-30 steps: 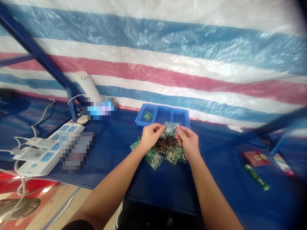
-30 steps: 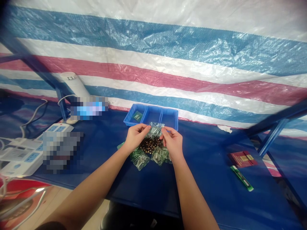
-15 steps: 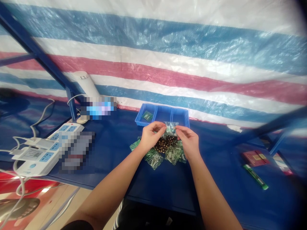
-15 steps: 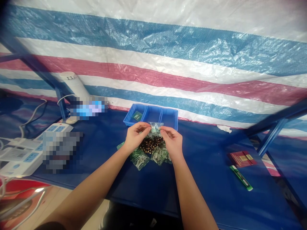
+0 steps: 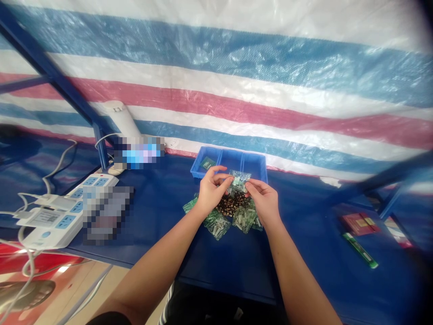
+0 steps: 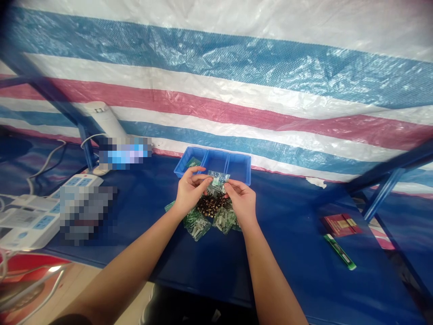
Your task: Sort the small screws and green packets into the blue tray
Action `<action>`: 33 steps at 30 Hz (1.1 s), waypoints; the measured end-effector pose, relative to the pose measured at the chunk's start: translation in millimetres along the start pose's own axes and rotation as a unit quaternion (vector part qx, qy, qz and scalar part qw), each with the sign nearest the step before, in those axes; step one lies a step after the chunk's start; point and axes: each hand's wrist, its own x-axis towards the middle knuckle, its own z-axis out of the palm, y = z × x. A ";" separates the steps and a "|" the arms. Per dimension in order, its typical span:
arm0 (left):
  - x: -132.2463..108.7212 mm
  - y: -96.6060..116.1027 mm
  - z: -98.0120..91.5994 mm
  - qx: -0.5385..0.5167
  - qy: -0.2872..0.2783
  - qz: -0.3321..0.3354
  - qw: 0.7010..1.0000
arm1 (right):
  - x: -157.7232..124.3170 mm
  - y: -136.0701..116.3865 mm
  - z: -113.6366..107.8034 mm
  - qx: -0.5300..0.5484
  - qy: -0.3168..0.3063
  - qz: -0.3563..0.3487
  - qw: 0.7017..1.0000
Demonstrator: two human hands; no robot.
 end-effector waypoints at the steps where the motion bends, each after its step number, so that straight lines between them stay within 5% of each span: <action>1: 0.3 0.4 -0.3 -0.001 -0.002 -0.003 1.000 | 0.1 0.8 -0.1 0.003 0.001 0.000 1.000; 8: 2.2 -4.6 -3.1 0.045 -0.033 -0.001 0.998 | -1.6 -2.0 2.3 0.002 0.011 -0.028 1.000; 16: 0.7 -2.6 -5.1 0.091 -0.007 0.014 0.996 | -2.4 -4.9 1.8 -0.020 0.008 -0.029 0.999; 21: 1.6 -3.3 -4.1 0.051 -0.010 0.003 0.999 | -3.4 -5.2 1.9 -0.063 0.029 -0.080 0.994; 33: 0.9 -4.6 -4.9 0.008 -0.017 0.032 0.999 | -5.8 -9.7 0.9 -0.034 0.006 -0.071 0.997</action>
